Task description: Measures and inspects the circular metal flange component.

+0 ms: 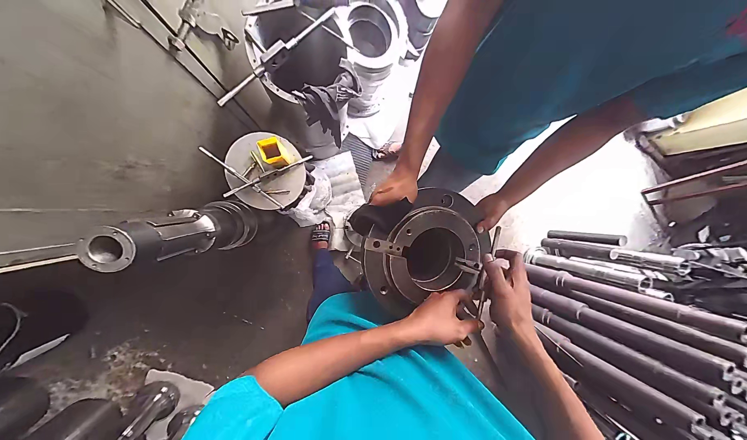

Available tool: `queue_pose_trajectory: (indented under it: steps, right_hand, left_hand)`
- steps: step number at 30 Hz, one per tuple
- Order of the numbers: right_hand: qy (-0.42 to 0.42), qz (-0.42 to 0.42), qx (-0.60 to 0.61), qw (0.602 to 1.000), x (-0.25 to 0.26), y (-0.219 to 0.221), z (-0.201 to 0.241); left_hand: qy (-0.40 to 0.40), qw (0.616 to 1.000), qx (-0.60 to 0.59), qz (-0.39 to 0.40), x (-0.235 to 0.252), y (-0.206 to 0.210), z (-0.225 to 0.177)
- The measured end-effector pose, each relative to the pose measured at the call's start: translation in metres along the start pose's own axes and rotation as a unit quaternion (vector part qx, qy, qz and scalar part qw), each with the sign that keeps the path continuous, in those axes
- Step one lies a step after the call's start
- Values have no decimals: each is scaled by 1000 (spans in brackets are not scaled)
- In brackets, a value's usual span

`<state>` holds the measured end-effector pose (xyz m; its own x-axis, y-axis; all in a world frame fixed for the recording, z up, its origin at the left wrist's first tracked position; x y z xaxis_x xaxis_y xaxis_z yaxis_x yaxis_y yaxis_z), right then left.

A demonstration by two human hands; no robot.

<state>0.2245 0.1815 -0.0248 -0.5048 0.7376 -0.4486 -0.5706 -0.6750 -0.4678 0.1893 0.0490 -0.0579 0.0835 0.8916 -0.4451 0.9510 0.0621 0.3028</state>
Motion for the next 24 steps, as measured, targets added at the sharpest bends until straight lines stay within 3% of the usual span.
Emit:
queue_pose_trajectory:
  steps: [4,7,9,12,17,24]
  right_hand:
    - [-188,-16,-211,959,9,-19,37]
    - [-374,65,-229,897,26,-17,58]
    - [-440,122,-211,864,38,-12,58]
    - [-456,148,-175,860,49,-19,50]
    - [-441,111,-157,877,51,-40,33]
    - [-358,65,-136,922,28,-79,-15]
  left_hand:
    - [2,1000,-29,5,6,8,-2]
    - [-7,999,-30,-11,8,10,-1]
    - [-16,999,-17,-26,7,10,1]
    - [-29,997,49,-55,2,6,-2]
    - [-47,983,131,-119,-23,-21,-10]
    - [-13,941,138,-309,-47,-77,-28]
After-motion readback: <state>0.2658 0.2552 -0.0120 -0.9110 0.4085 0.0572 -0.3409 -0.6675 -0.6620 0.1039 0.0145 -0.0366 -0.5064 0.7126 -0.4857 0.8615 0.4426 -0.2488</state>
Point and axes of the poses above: each hand's wrist, its own x-axis towards the middle knuckle, its own y-axis out of the palm, z = x × y, the point moved 6 cm from there along x, towards the middle knuckle, and after that the axes turned 14 degrees about x, right-handed, at the moved point
